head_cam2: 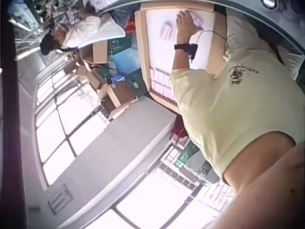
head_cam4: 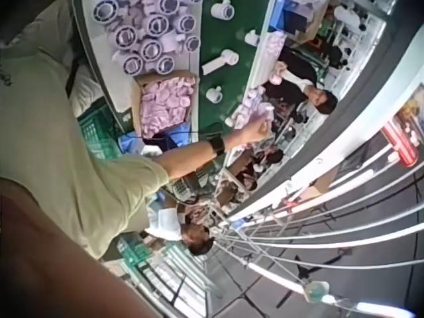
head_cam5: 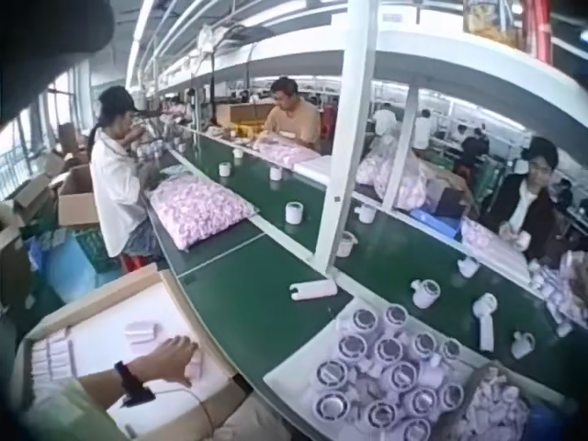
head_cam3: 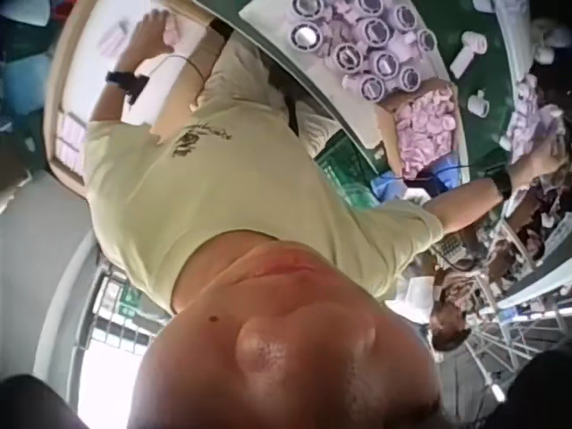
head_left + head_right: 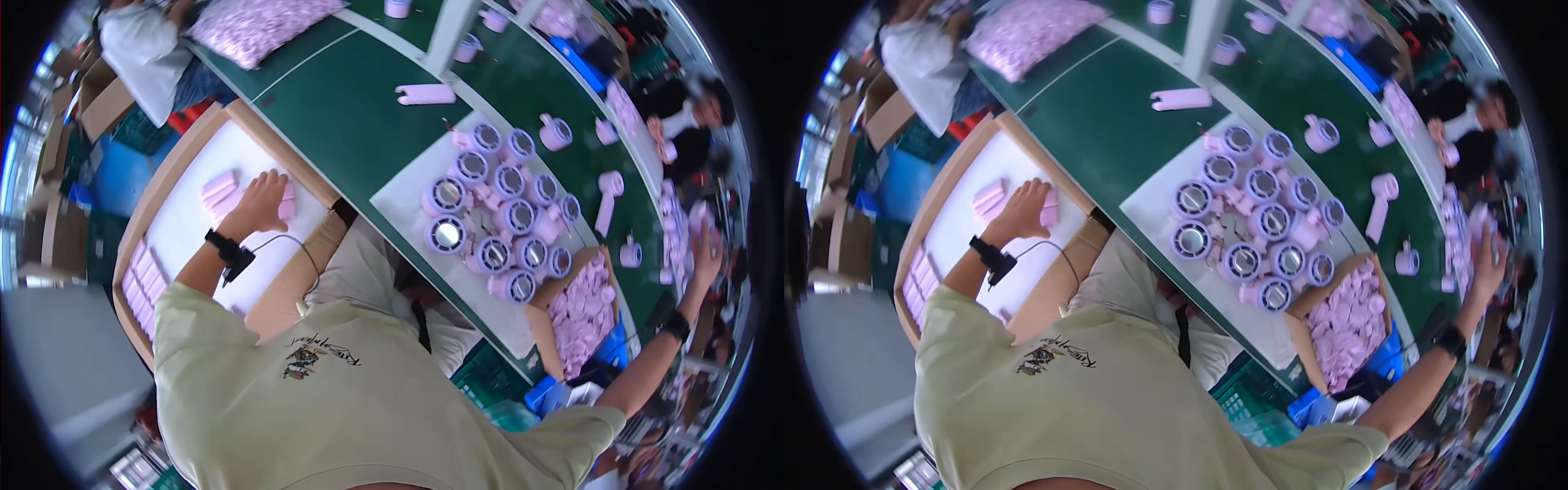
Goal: Assembling portable handheld fans by attaching the fan body to components and using an electric screwdriver/tester.
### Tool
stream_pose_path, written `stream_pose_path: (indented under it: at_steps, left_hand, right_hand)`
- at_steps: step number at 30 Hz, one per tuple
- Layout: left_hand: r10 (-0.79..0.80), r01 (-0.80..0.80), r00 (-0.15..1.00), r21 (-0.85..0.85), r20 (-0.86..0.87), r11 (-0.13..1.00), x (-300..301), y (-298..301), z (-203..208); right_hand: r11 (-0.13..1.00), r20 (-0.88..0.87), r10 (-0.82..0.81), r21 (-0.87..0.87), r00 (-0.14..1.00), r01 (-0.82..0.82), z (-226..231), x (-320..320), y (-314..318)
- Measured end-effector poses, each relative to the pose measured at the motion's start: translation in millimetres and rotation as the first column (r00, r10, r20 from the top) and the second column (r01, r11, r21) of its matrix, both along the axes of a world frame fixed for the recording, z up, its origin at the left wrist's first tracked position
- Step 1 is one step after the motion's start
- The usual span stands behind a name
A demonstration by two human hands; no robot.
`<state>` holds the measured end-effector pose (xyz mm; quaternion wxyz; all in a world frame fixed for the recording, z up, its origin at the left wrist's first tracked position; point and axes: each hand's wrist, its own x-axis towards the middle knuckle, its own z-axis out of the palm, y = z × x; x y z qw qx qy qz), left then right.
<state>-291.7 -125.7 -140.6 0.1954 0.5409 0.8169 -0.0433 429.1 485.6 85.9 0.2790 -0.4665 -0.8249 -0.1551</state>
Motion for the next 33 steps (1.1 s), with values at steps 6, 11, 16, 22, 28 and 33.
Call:
stream_pose_path:
  at_steps: [6, 11, 16, 22, 28, 33]
  left_hand:
    - [0.065, -0.065, 0.997, -0.002, -0.032, 0.998, -2.2, 1.5, -2.1]
    - [0.114, -0.120, 0.991, 0.087, 0.068, 0.989, -7.0, -4.2, -19.0]
    - [0.189, -0.202, 0.972, 0.083, 0.140, 0.976, -15.5, -7.0, -30.5]
    - [0.216, -0.197, 0.969, 0.150, -0.123, 0.969, -11.0, -2.2, 29.3]
    - [-0.073, 0.018, 0.995, 0.614, 0.065, 0.789, 39.3, 66.4, 146.6]
    - [-0.230, 0.178, 0.973, 0.601, 0.010, 0.779, 69.6, 172.5, 118.0]
  right_hand:
    - [0.929, -0.655, 0.113, -0.197, 0.747, -0.314, 65.4, -224.5, -268.4]
    - [0.893, -0.749, 0.097, -0.225, 0.656, -0.390, 39.4, -249.0, -393.3]
    - [0.702, -0.852, 0.020, -0.361, 0.524, -0.614, -28.8, -232.6, -458.4]
    - [0.691, -0.812, -0.266, -0.537, 0.519, -0.485, -79.5, -208.0, -494.4]
    - [0.664, -0.841, -0.366, -0.536, 0.398, -0.521, -100.8, -211.2, -492.9]
    - [0.651, -0.771, -0.242, -0.579, 0.589, -0.490, -97.8, -226.1, -478.0]
